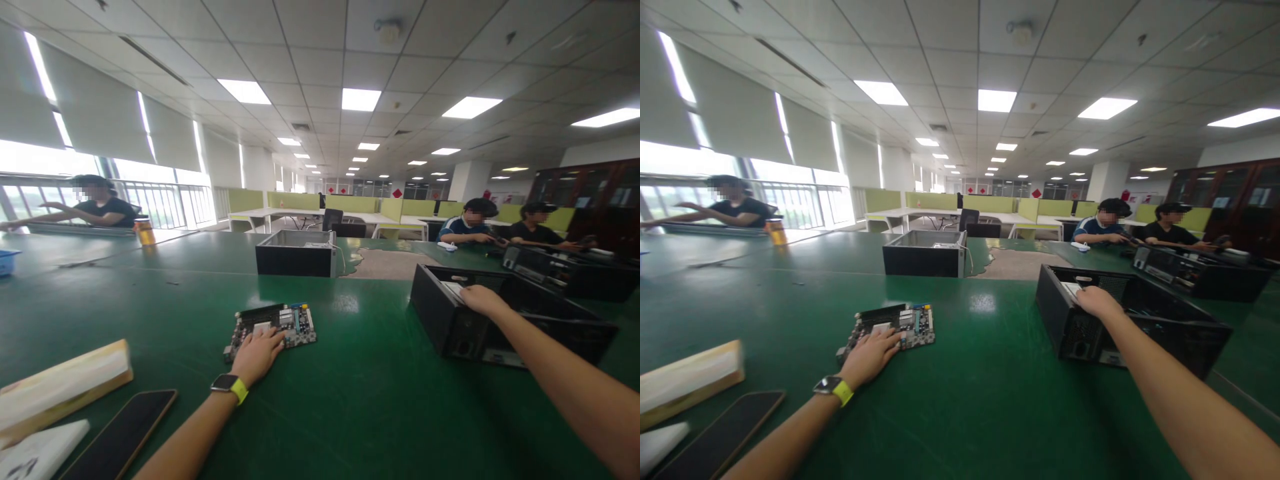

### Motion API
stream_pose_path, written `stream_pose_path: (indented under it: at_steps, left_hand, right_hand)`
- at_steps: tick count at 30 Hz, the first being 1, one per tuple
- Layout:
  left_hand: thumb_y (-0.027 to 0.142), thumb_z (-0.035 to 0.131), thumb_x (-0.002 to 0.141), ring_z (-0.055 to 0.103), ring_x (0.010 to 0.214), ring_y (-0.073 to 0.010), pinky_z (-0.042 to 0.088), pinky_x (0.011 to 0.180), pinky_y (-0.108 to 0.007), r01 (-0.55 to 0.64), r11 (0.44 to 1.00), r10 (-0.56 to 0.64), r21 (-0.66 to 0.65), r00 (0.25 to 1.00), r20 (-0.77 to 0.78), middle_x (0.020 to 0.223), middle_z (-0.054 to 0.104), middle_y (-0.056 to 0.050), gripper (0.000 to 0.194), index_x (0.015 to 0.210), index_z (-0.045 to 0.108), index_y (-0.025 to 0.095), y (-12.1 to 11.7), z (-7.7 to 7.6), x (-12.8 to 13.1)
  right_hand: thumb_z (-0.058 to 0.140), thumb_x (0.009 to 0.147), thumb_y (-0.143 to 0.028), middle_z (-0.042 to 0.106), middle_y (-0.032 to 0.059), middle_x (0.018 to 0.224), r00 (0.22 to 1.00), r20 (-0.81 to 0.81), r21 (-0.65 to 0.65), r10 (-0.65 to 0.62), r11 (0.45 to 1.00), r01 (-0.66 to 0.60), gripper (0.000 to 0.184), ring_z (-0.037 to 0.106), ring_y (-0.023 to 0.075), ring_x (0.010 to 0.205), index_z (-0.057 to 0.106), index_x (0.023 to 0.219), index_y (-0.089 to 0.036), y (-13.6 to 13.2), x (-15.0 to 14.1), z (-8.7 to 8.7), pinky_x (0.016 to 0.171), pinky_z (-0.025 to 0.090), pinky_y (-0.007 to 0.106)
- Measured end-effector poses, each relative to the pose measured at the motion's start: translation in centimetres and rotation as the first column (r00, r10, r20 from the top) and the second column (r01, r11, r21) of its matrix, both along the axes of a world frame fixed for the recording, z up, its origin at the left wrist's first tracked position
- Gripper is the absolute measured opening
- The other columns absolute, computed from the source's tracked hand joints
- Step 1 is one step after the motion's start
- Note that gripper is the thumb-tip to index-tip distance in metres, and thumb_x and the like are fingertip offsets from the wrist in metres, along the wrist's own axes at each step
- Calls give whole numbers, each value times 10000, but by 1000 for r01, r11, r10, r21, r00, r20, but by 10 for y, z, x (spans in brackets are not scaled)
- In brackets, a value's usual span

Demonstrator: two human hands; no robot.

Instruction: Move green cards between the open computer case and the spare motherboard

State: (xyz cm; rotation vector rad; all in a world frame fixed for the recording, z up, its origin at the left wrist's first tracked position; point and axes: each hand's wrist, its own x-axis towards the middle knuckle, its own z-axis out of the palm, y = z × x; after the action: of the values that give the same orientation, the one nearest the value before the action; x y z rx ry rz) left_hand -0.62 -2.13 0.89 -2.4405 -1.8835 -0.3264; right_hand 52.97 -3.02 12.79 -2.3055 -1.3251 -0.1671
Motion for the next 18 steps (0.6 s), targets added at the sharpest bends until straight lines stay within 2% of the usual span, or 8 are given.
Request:
stream_pose_path:
  at_steps: [4,6,9,11,14,18]
  left_hand:
    - [241,384,833,331,1295,-316,206,1050,-504,-108,992,110,58,993,-32,1385,432,-109,442,1244,546,238,9,2,-16]
    - [187,408,788,281,1322,-297,189,1064,-489,-132,983,132,128,991,7,1407,396,-110,481,1252,530,218,5,6,-12]
    - [198,427,781,251,1331,-296,195,1066,-490,-145,958,125,248,988,94,1419,370,-110,505,1282,488,200,-2,17,6]
    - [237,443,799,275,1316,-298,221,1060,-492,-96,944,55,317,989,135,1384,415,-107,453,1244,518,199,-5,28,26]
    - [301,472,826,348,1272,-282,274,1043,-477,69,921,-151,383,971,188,1295,504,-82,356,1158,576,224,-11,49,63]
    - [361,504,839,431,1196,-243,331,1016,-433,285,850,-421,443,873,247,1222,557,-60,299,1092,607,239,-24,85,110]
  right_hand:
    - [418,763,-334,651,214,1024,999,-29,-111,-45,993,41,408,609,350,947,688,968,-106,-3,-11,-12,748,468,434]
    - [373,791,-359,632,204,1086,997,-48,-156,-57,987,49,449,586,363,1000,662,1050,-132,-8,-18,-15,756,464,450]
    - [342,814,-406,638,190,1072,998,-44,-179,-46,983,37,461,582,364,1007,661,1059,-179,-23,-37,-14,747,465,441]
    - [331,823,-425,648,180,1042,1000,-19,-189,-10,982,6,464,586,360,998,665,1053,-200,-37,-58,-11,751,461,435]
    - [310,836,-423,659,163,1005,999,24,-227,43,973,-36,464,603,349,955,669,1039,-210,-65,-104,-4,749,457,432]
    - [331,841,-381,679,128,931,981,90,-258,170,956,-142,396,633,322,851,681,978,-258,-114,-180,5,717,451,429]
